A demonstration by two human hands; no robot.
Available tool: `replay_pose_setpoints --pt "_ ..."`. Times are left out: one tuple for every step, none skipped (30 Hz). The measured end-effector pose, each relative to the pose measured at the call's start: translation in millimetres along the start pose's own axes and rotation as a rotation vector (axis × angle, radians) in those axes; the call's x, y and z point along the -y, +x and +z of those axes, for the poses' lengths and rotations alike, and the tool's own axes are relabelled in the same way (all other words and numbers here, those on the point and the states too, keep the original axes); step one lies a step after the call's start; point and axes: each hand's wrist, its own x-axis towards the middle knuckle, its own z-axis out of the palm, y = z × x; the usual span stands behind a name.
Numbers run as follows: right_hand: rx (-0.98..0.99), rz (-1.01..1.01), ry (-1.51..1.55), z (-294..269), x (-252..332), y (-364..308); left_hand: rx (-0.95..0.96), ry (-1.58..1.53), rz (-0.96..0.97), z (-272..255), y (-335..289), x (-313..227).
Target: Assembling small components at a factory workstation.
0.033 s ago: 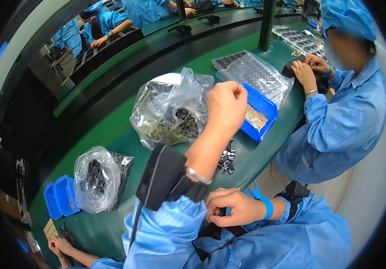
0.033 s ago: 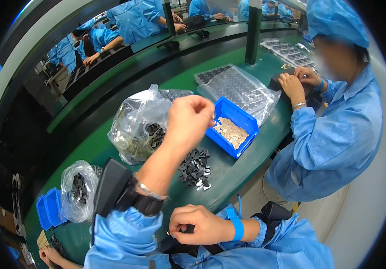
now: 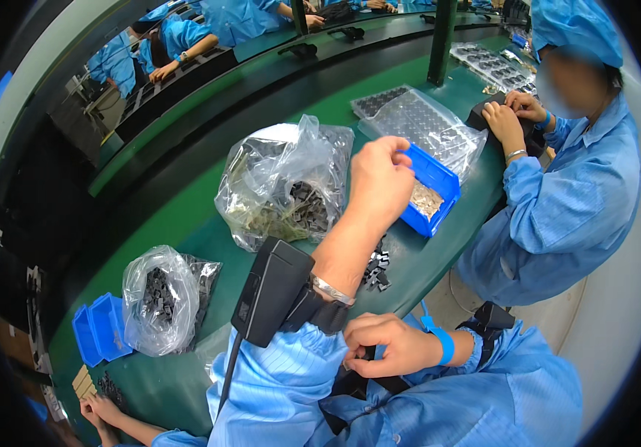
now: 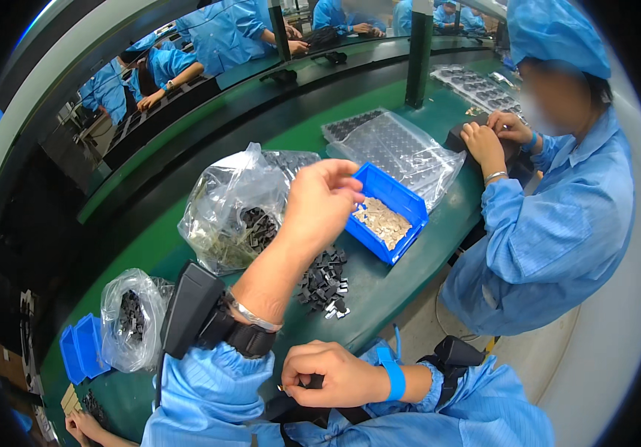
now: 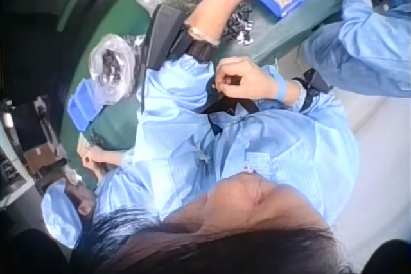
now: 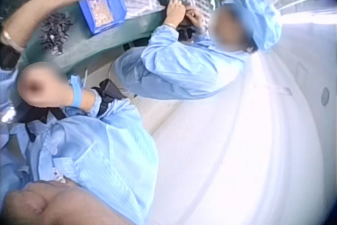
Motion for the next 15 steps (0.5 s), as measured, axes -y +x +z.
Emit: replay_pose_setpoints --pt "-0.020 0.005 -0.005 -5.0 -0.1 -2.3 0.006 -0.132 0.040 10.8 1.5 4.6" --pt "-0.038 0.020 0.002 -8.7 0.5 -3.5 0.005 -0.263 0.076 18.0 0.5 9.3" --pt "-0.049 0.033 0.012 -11.4 1.3 -3.8 0.011 -0.262 0.077 15.9 -1.7 16.3" --pt "-0.034 0.053 0.004 -14.9 4.1 -4.3 0.071 -0.191 0.106 -0.6 -9.5 14.8" --pt "-0.055 0.059 0.011 -25.7 0.0 -5.8 0.156 -0.126 0.129 -7.9 -11.7 19.3" --pt "-0.081 0.024 -0.063 -34.9 -0.3 -6.0 0.168 -0.148 0.103 -17.5 -20.8 18.9" --pt "-0.109 -0.009 -0.138 -42.7 -0.2 -6.2 0.181 -0.172 0.078 -28.1 -32.9 17.0" --pt "-0.121 -0.018 -0.159 -45.9 1.9 -3.2 0.181 -0.132 0.005 -46.3 -51.4 13.7" --pt "-0.125 -0.042 -0.191 -50.1 3.7 -0.1 0.191 -0.101 -0.067 -59.5 -69.5 11.3" --pt "-0.111 -0.057 -0.196 -54.0 5.3 2.6 0.217 -0.109 -0.119 -69.0 -88.1 8.0" --pt "-0.099 -0.074 -0.203 -57.3 7.1 5.4 0.243 -0.117 -0.169 -75.3 -105.8 3.9" --pt "-0.097 -0.071 -0.188 -59.0 7.3 8.1 0.241 -0.159 -0.230 -78.0 -123.3 1.3" --pt "-0.050 -0.078 -0.181 -59.5 8.8 10.3 0.237 -0.201 -0.288 -80.1 -140.1 -1.9" --pt "0.000 -0.087 -0.172 -58.9 8.0 13.8 0.246 -0.192 -0.291 -82.7 -154.6 -2.9" --pt "0.005 -0.085 -0.157 -58.5 7.0 16.5 0.257 -0.184 -0.294 -84.5 -166.6 -3.3"
